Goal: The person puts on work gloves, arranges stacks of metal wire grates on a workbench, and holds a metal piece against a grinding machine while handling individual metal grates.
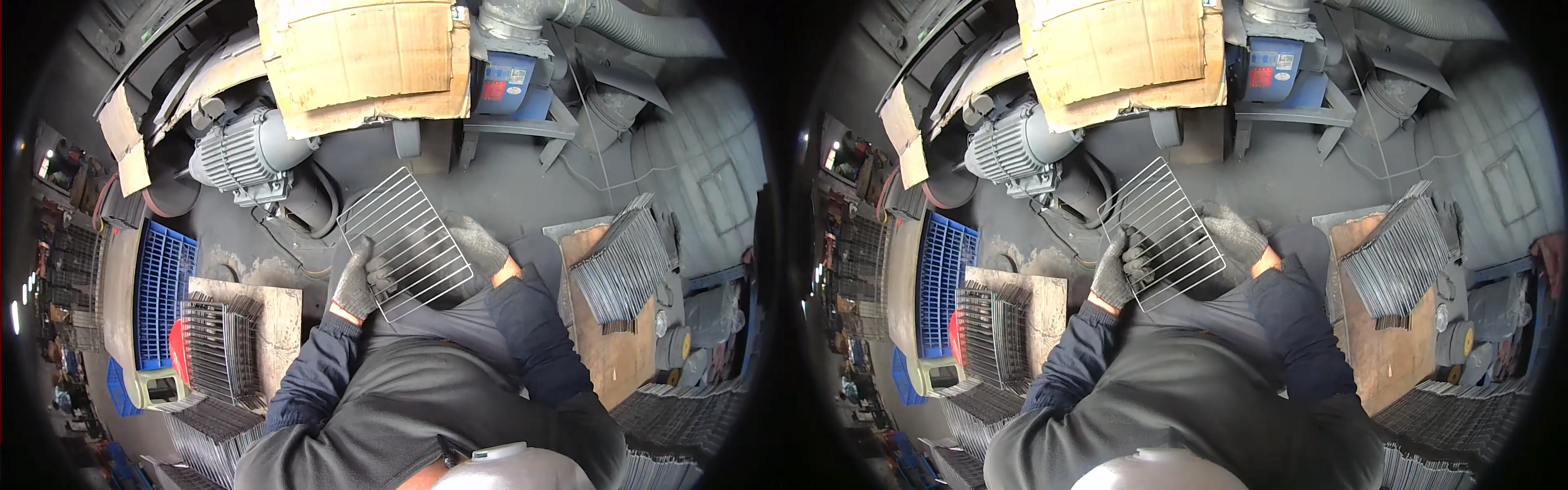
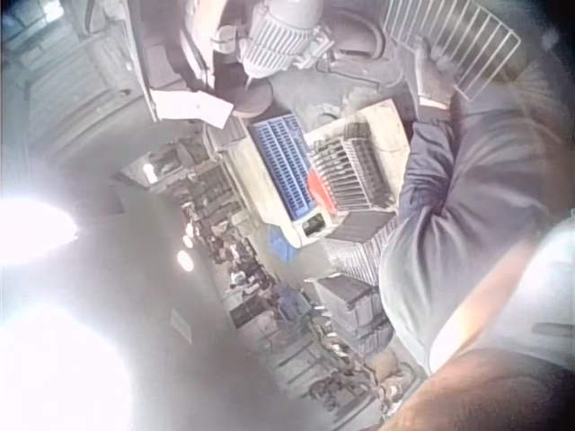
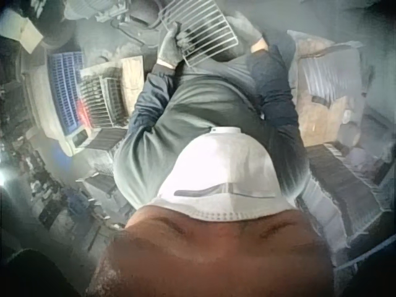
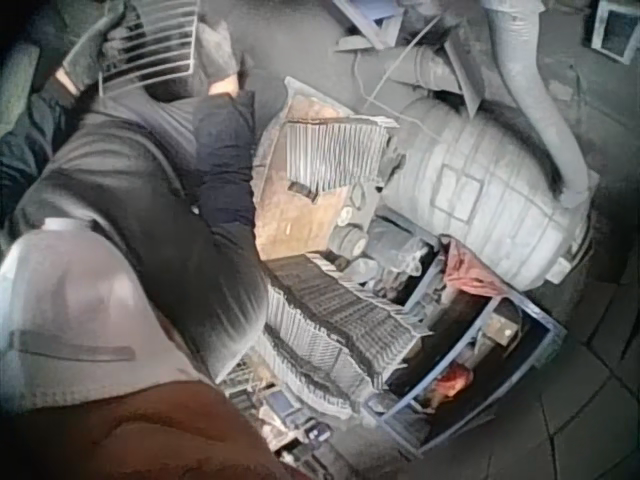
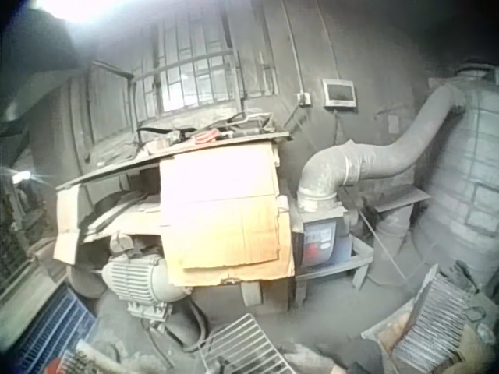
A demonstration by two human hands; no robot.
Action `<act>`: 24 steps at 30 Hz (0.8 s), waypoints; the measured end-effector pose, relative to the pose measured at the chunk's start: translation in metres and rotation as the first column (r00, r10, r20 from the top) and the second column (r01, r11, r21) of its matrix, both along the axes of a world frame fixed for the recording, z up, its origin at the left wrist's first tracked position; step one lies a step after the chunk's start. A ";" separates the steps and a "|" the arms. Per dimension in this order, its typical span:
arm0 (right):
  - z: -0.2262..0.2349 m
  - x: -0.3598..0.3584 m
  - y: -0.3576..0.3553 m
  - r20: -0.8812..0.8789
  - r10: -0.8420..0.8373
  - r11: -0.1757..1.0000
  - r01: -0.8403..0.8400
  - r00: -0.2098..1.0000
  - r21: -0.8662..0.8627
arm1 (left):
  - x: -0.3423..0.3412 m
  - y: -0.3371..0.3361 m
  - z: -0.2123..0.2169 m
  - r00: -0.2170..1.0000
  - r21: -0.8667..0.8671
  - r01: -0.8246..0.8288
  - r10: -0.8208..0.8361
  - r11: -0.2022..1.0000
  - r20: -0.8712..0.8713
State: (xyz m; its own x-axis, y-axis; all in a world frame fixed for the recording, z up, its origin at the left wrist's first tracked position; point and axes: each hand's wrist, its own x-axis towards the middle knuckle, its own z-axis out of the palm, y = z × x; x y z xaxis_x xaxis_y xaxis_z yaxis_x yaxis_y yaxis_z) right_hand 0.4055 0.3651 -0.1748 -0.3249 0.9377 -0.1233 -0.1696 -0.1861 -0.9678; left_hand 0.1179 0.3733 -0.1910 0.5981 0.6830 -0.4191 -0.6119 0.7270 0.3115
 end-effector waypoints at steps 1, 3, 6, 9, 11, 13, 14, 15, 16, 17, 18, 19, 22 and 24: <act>-0.003 -0.002 0.002 0.023 -0.024 1.000 0.024 0.999 0.016 | -0.003 0.003 -0.001 0.999 -0.001 -0.013 0.013 1.000 -0.031; -0.018 0.001 0.007 -0.097 -0.062 0.997 0.057 0.993 -0.050 | -0.004 0.008 0.001 0.990 0.020 -0.050 0.052 0.999 -0.134; -0.017 0.014 0.010 0.437 -0.345 0.554 -0.196 0.831 0.809 | -0.005 0.011 0.017 0.984 0.033 -0.112 0.116 0.993 -0.138; -0.006 -0.001 0.004 0.171 -0.112 0.994 0.111 0.979 0.015 | -0.024 0.017 0.000 0.987 0.033 -0.136 0.138 0.990 -0.080; -0.004 -0.001 0.006 0.136 -0.119 0.993 0.118 0.984 0.013 | -0.024 0.015 0.000 0.980 -0.012 -0.170 0.168 0.985 -0.103; -0.007 -0.001 0.006 0.260 -0.169 0.978 0.194 0.951 -0.072 | -0.026 0.013 0.001 0.978 -0.039 -0.194 0.190 0.980 -0.084; -0.010 0.001 0.006 0.303 -0.187 0.969 0.226 0.935 -0.100 | -0.026 0.012 0.006 0.978 -0.048 -0.197 0.193 0.979 -0.078; -0.026 0.005 0.009 0.267 -0.217 0.959 0.256 0.939 -0.119 | -0.026 0.012 0.008 0.980 -0.044 -0.186 0.182 0.982 -0.076; -0.031 0.003 0.012 0.247 -0.230 0.955 0.267 0.941 -0.132 | -0.029 0.012 0.010 0.980 -0.041 -0.188 0.185 0.981 -0.067; -0.035 0.003 0.014 0.229 -0.243 0.949 0.280 0.943 -0.144 | -0.035 0.013 0.007 0.987 -0.021 -0.160 0.159 0.987 -0.020; -0.039 0.002 0.019 0.316 -0.254 0.915 0.333 0.914 -0.228 | -0.039 0.015 0.005 0.991 0.001 -0.132 0.132 0.991 0.026; -0.043 -0.002 0.022 0.398 -0.249 0.872 0.383 0.883 -0.305 | -0.040 0.014 0.010 0.990 -0.003 -0.137 0.137 0.991 0.023; -0.107 0.032 0.023 0.863 -0.273 0.944 -0.057 0.425 0.326 | -0.029 0.018 0.029 0.971 -0.009 -0.175 0.171 0.984 -0.168; -0.073 0.003 0.023 0.876 -0.159 0.976 -0.064 0.455 0.210 | -0.039 0.016 0.025 0.954 -0.007 -0.232 0.226 0.973 -0.197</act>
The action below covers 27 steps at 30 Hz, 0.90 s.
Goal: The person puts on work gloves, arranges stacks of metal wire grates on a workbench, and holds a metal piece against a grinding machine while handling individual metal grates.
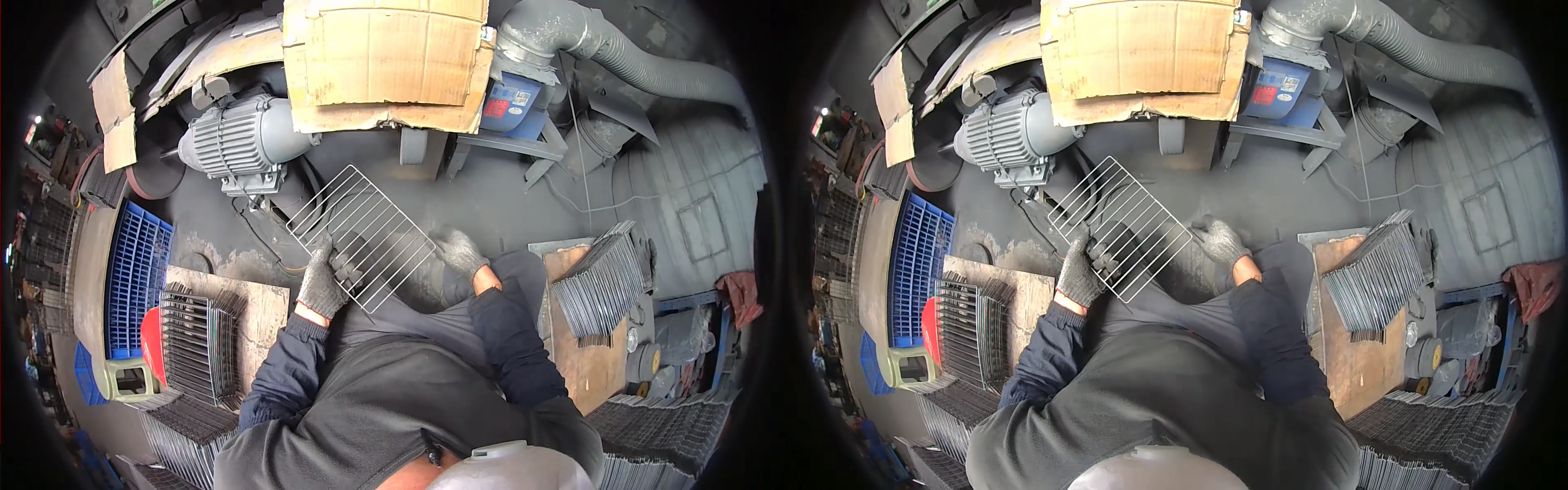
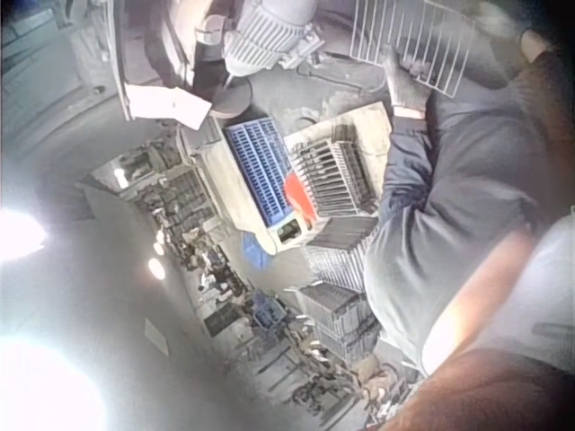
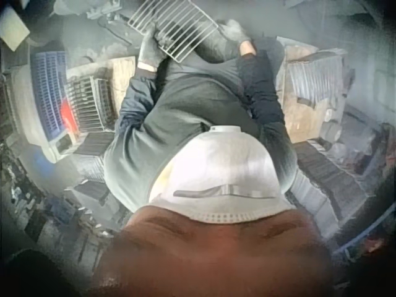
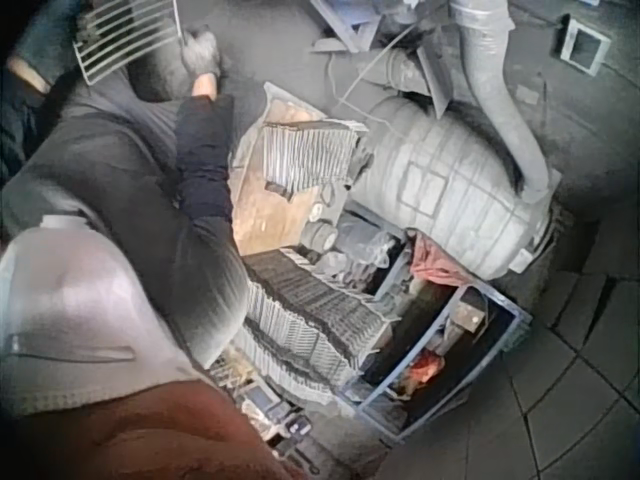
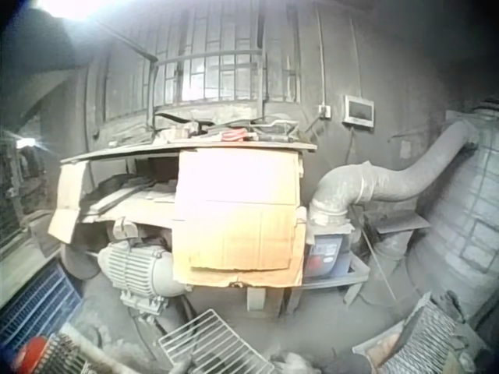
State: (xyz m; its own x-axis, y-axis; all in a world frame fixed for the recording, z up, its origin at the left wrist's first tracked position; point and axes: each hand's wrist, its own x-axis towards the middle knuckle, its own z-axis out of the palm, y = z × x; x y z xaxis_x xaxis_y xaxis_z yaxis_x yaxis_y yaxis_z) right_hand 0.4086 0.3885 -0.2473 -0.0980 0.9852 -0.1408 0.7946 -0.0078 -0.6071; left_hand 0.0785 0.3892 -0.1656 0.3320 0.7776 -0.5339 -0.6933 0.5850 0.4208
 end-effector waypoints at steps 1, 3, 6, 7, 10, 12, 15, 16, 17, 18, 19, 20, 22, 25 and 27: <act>0.017 -0.005 -0.003 -0.012 -0.017 0.993 0.016 1.000 -0.115 | 0.001 0.000 -0.001 1.000 0.003 0.005 -0.005 1.000 0.001; 0.002 0.000 -0.007 0.046 0.013 0.999 -0.011 0.999 -0.044 | 0.001 -0.001 -0.004 0.999 -0.001 0.040 -0.040 0.999 0.027; -0.001 0.005 -0.008 0.086 0.043 0.999 -0.045 0.995 0.017 | 0.010 -0.006 0.002 0.998 -0.024 0.038 -0.039 0.999 -0.046; 0.003 0.003 -0.008 0.071 0.050 0.999 -0.050 0.996 0.004 | 0.010 -0.007 0.002 0.998 -0.022 0.037 -0.038 0.999 -0.054; 0.014 -0.004 -0.009 0.065 -0.001 1.000 -0.001 0.998 0.018 | 0.006 -0.006 -0.002 0.999 -0.053 0.039 -0.040 0.998 -0.015; 0.003 0.000 -0.007 0.050 0.016 0.997 -0.020 0.999 0.069 | 0.005 -0.006 -0.001 0.999 -0.043 0.046 -0.046 0.998 0.003; -0.006 0.013 -0.007 -0.022 0.002 0.992 0.001 1.000 0.125 | 0.008 -0.005 0.003 0.996 -0.012 0.079 -0.078 0.997 0.046; -0.008 0.011 -0.005 -0.072 -0.019 0.992 0.028 0.997 0.124 | 0.006 -0.003 -0.006 0.994 -0.028 0.073 -0.070 0.997 0.078; 0.004 0.006 -0.005 -0.157 -0.077 0.993 0.090 0.985 0.073 | 0.004 -0.002 -0.008 0.994 -0.020 0.072 -0.070 0.997 0.079; 0.011 0.000 -0.005 -0.183 -0.059 0.994 0.074 0.981 0.077 | 0.002 -0.003 -0.010 0.995 -0.012 0.070 -0.069 0.997 0.078; 0.016 0.002 -0.006 -0.168 -0.074 0.996 0.082 0.983 0.045 | 0.007 -0.004 -0.007 0.998 -0.058 0.050 -0.047 0.997 0.051; 0.017 0.004 -0.007 -0.155 -0.084 0.996 0.087 0.984 0.012 | 0.008 -0.003 -0.008 0.996 -0.056 0.078 -0.075 0.995 0.056; 0.015 0.005 -0.007 -0.123 -0.088 0.996 0.091 0.988 0.017 | 0.008 -0.003 -0.008 0.982 -0.057 0.105 -0.094 0.993 0.166; 0.014 0.005 -0.006 -0.177 -0.133 0.991 0.136 0.975 0.007 | 0.008 -0.003 -0.016 0.993 -0.063 0.087 -0.082 0.994 0.083; 0.015 -0.001 -0.008 -0.256 -0.146 0.989 0.148 0.956 -0.012 | 0.009 -0.005 -0.016 0.993 -0.050 0.115 -0.113 0.992 0.038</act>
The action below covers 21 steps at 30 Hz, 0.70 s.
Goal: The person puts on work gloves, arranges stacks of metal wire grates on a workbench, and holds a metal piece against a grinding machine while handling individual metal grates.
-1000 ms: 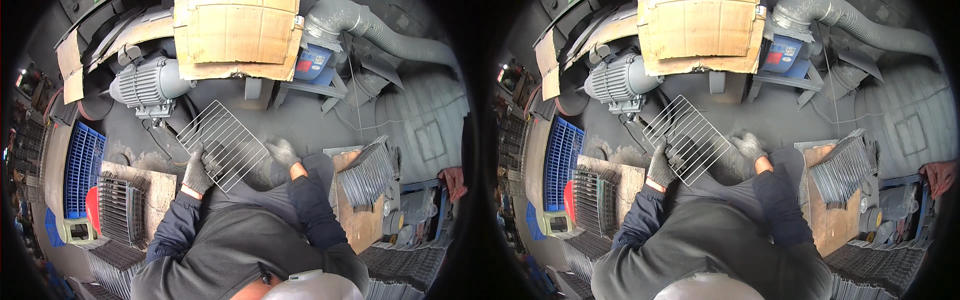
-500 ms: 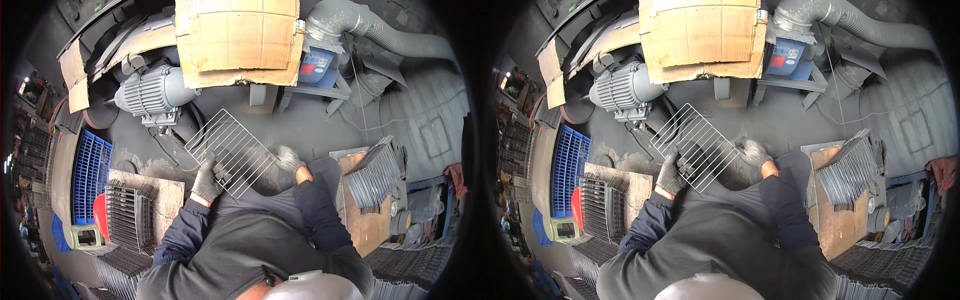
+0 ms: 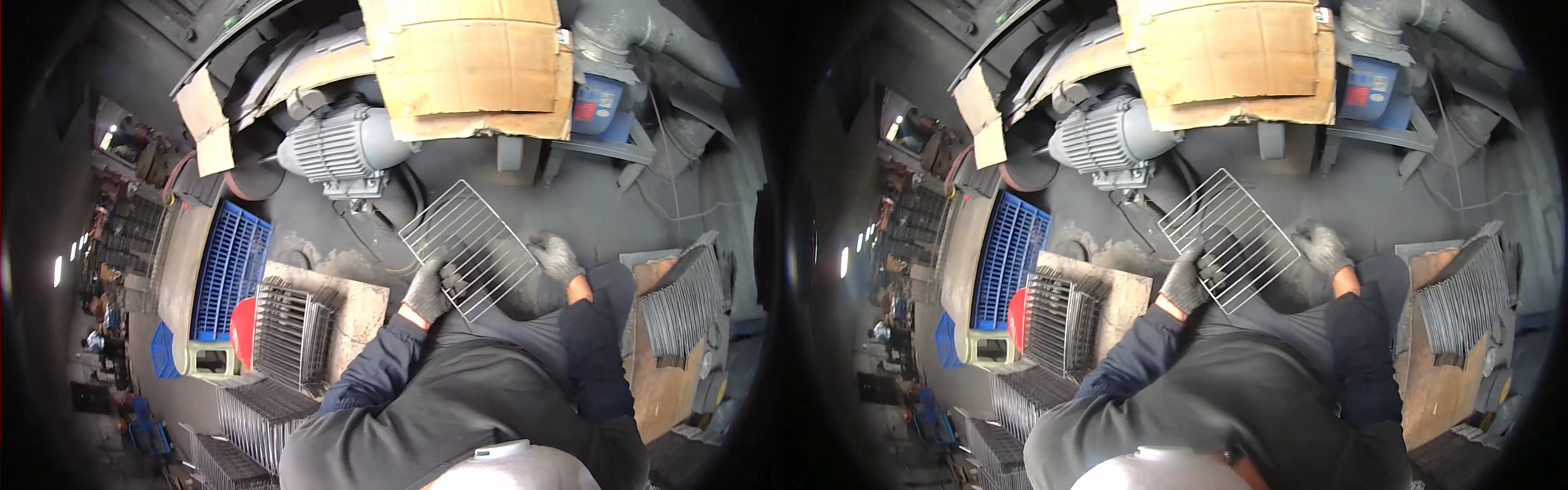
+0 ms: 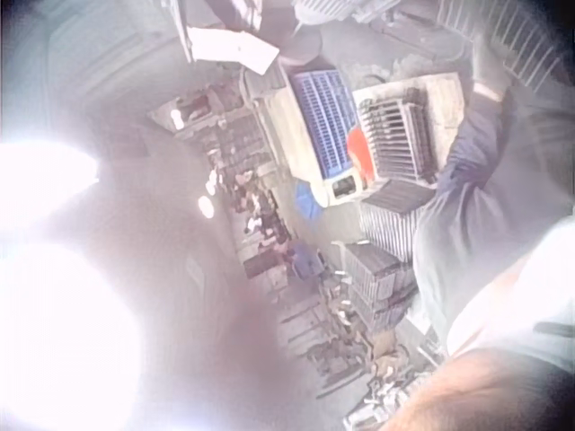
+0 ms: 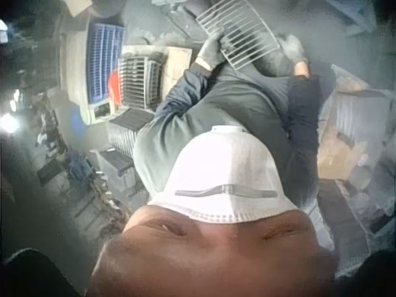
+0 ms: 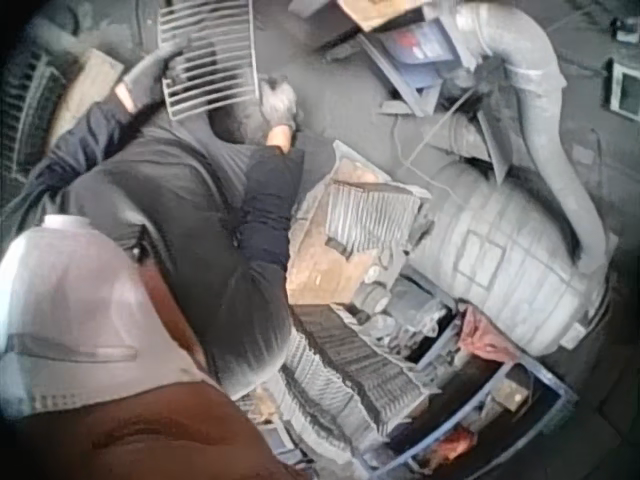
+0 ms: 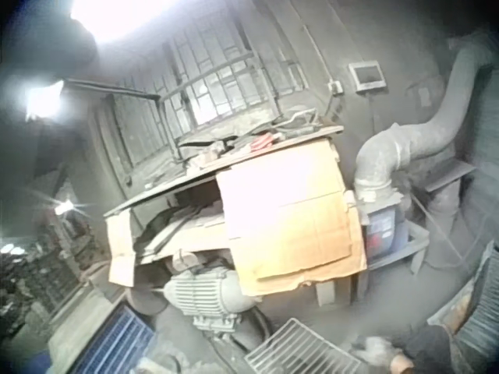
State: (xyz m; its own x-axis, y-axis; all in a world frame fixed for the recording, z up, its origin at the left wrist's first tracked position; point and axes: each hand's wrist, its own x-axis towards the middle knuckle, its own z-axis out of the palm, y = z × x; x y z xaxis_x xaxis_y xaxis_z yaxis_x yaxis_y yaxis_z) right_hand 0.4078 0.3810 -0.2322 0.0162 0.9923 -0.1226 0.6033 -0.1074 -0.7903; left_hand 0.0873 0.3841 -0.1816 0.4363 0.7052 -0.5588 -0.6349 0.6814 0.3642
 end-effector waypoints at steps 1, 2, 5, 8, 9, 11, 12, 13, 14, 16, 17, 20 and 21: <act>0.004 0.002 -0.002 0.040 -0.037 0.999 0.037 0.999 0.008 | 0.009 -0.003 0.018 0.997 -0.005 -0.007 0.007 1.000 -0.072; 0.007 0.004 -0.002 0.082 -0.077 0.997 0.076 0.994 0.017 | 0.007 -0.003 0.018 0.997 -0.010 -0.018 0.017 1.000 -0.080; -0.004 0.006 0.004 -0.291 -0.131 0.991 0.119 0.948 -0.061 | 0.004 -0.005 0.023 0.991 0.028 0.034 -0.029 0.999 -0.134; 0.005 -0.002 0.009 -0.675 -0.354 0.930 0.168 0.647 -0.327 | -0.004 0.000 0.011 0.975 0.062 0.147 -0.134 0.987 -0.178; 0.019 -0.010 0.007 -0.705 -0.343 0.936 0.160 0.621 -0.314 | -0.006 0.001 0.009 0.972 0.068 0.173 -0.159 0.983 -0.173; 0.051 -0.028 0.000 -0.828 -0.302 0.948 0.057 0.472 -0.314 | -0.003 0.005 0.012 0.967 0.072 0.216 -0.203 0.974 -0.153; 0.069 -0.045 -0.003 -0.843 -0.309 0.950 0.097 0.441 -0.297 | 0.000 0.007 0.016 0.959 0.099 0.228 -0.206 0.969 -0.196; 0.089 -0.060 -0.008 -0.855 -0.314 0.949 0.142 0.413 -0.281 | 0.002 0.009 0.023 0.939 0.126 0.264 -0.225 0.956 -0.259; 0.086 -0.058 -0.007 -0.824 -0.246 0.969 0.104 0.510 -0.225 | 0.007 0.013 0.028 0.927 0.151 0.296 -0.245 0.943 -0.285; 0.097 -0.058 -0.006 -0.777 -0.174 0.983 0.060 0.605 -0.173 | 0.010 0.020 0.035 0.896 0.193 0.311 -0.219 0.931 -0.386; 0.115 -0.062 -0.009 -0.769 -0.245 0.968 0.099 0.590 -0.233 | 0.008 0.027 0.039 0.908 0.193 0.314 -0.235 0.930 -0.347; 0.121 -0.059 -0.012 -0.774 -0.288 0.956 0.209 0.563 -0.204 | 0.014 0.034 0.053 0.871 0.229 0.319 -0.189 0.920 -0.453; 0.117 -0.058 -0.014 -0.788 -0.258 0.954 0.275 0.559 -0.118 | 0.017 0.038 0.052 0.871 0.330 0.317 -0.135 0.889 -0.473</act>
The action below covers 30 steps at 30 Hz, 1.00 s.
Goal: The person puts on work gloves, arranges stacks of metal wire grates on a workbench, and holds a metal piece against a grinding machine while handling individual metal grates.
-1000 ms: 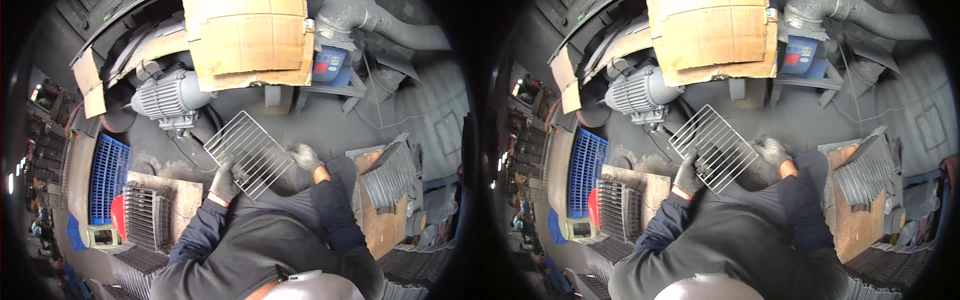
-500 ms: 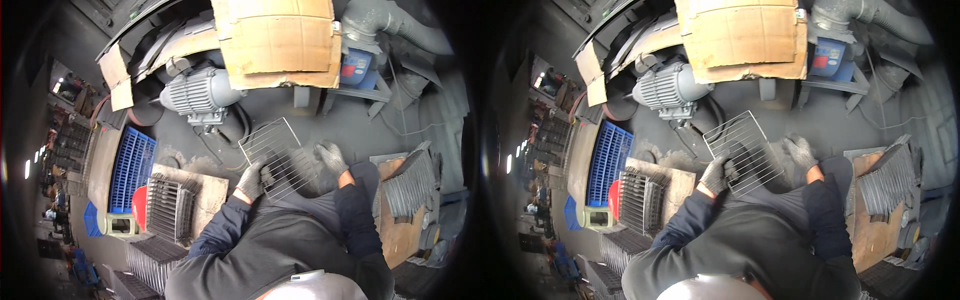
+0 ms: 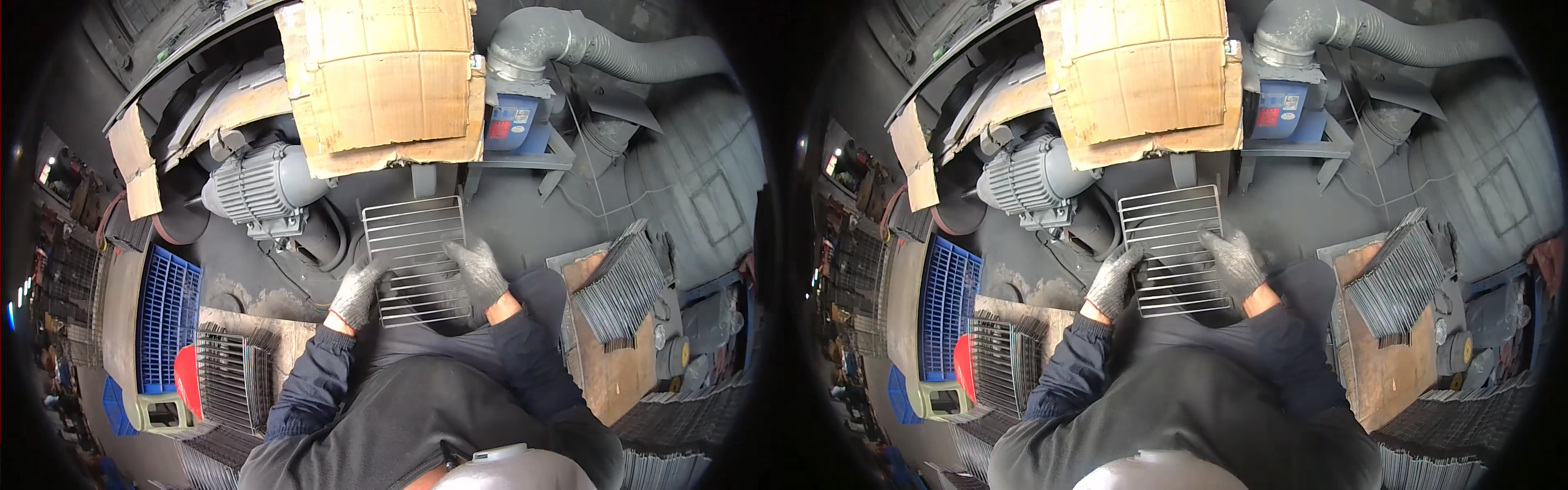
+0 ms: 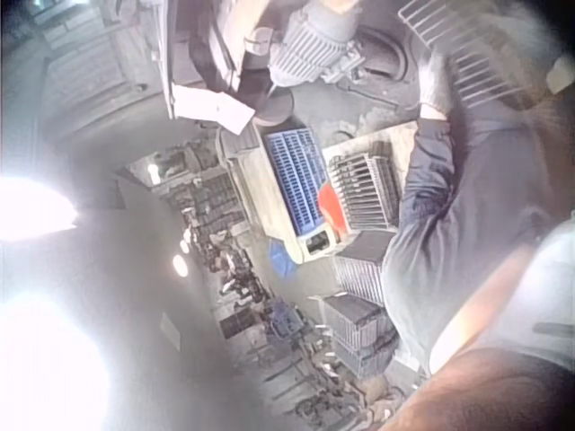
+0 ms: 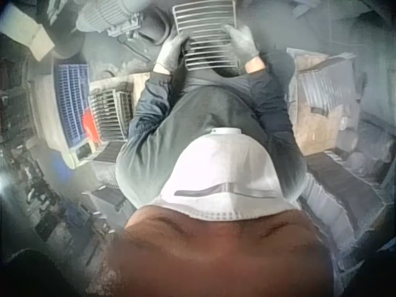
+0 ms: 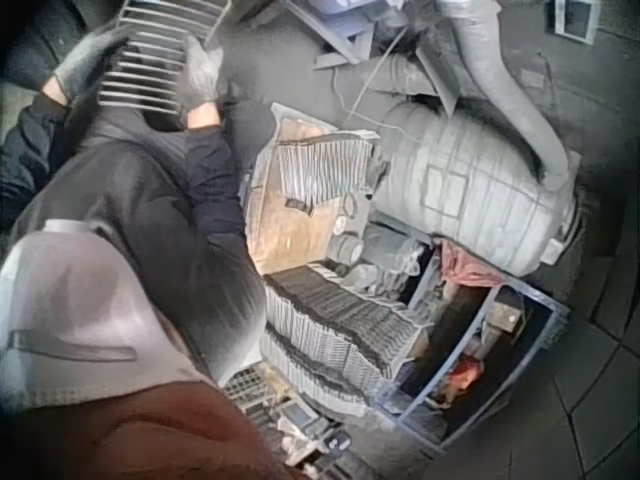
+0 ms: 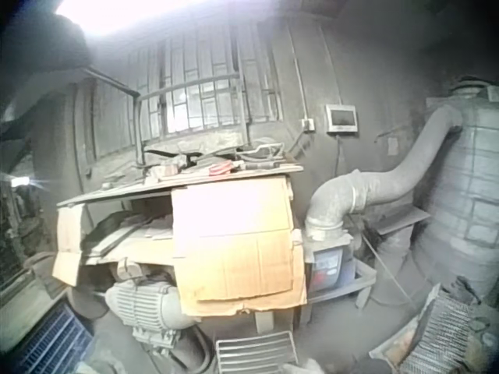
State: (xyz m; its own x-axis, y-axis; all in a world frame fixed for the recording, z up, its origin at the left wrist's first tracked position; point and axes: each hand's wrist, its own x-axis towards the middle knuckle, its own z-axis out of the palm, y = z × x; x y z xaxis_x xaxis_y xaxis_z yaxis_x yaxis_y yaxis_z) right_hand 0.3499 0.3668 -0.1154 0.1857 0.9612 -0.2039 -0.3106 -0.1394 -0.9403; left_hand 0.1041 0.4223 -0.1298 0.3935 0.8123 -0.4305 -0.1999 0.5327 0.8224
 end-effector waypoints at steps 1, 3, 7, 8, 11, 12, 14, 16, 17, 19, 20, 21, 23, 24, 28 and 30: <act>-0.005 0.003 -0.002 0.000 0.002 1.000 -0.002 1.000 0.000 | 0.004 0.002 0.004 1.000 0.110 -0.007 0.007 0.994 0.000; -0.014 0.006 -0.006 0.195 -0.151 0.985 0.130 0.969 0.117 | 0.008 -0.001 0.014 0.999 0.152 0.022 -0.014 0.988 -0.052; -0.002 -0.010 -0.025 -0.217 -0.243 0.969 0.248 0.945 -0.005 | 0.010 -0.011 0.002 0.970 0.308 0.050 0.027 0.950 -0.241; -0.004 -0.012 -0.027 -0.220 -0.240 0.970 0.245 0.946 -0.003 | 0.008 -0.012 -0.015 0.950 0.392 0.046 0.081 0.919 -0.301; -0.022 -0.005 -0.030 -0.248 -0.374 0.922 0.386 0.894 0.000 | 0.011 -0.022 -0.020 0.876 0.460 -0.010 0.230 0.888 -0.424; -0.030 -0.003 -0.032 -0.250 -0.378 0.921 0.390 0.891 -0.004 | 0.012 -0.027 -0.017 0.817 0.453 -0.071 0.312 0.888 -0.484; -0.024 -0.007 -0.032 -0.345 -0.442 0.895 0.435 0.828 -0.100 | 0.010 -0.031 -0.030 0.814 0.441 -0.229 0.419 0.868 -0.402; -0.039 0.005 -0.033 -0.375 -0.381 0.913 0.407 0.845 -0.012 | 0.006 -0.035 -0.029 0.961 0.084 -0.270 0.274 0.959 -0.037; -0.040 0.001 -0.033 -0.401 -0.316 0.923 0.376 0.860 0.078 | 0.004 -0.039 -0.018 0.981 -0.126 -0.164 0.175 0.978 0.081; -0.027 -0.011 -0.038 -0.498 -0.319 0.929 0.370 0.806 0.005 | 0.012 -0.046 -0.015 0.984 -0.112 -0.092 0.108 0.989 0.144; -0.018 -0.010 -0.041 -0.572 -0.351 0.919 0.388 0.742 -0.060 | 0.020 -0.047 -0.012 0.987 -0.112 -0.022 0.040 0.993 0.157; -0.048 -0.003 -0.040 -0.578 -0.309 0.929 0.369 0.755 -0.015 | 0.021 -0.047 -0.014 0.986 -0.111 -0.028 0.045 0.993 0.159; -0.050 -0.011 -0.039 -0.570 -0.197 0.959 0.277 0.798 0.057 | 0.029 -0.051 -0.021 0.938 -0.058 0.007 0.013 0.998 0.345; -0.049 -0.019 -0.040 -0.559 -0.084 0.975 0.185 0.825 0.126 | 0.031 -0.053 -0.023 0.936 -0.062 0.018 0.005 0.998 0.353; -0.061 -0.028 -0.047 -0.623 -0.041 0.986 0.134 0.781 0.102 | 0.016 -0.046 -0.023 0.911 -0.069 -0.111 0.129 0.991 0.391; -0.065 -0.023 -0.050 -0.625 -0.059 0.988 0.135 0.778 0.075 | 0.005 -0.040 -0.021 0.939 -0.050 -0.156 0.164 0.986 0.301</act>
State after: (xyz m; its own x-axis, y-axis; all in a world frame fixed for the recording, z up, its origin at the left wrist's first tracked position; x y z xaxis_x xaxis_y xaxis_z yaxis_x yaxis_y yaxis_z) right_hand 0.3271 0.3166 -0.1802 0.1496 0.9679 -0.2021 -0.8370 0.0152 -0.5471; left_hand 0.1089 0.3827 -0.1503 0.3741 0.8658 -0.3324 -0.5220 0.4929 0.6961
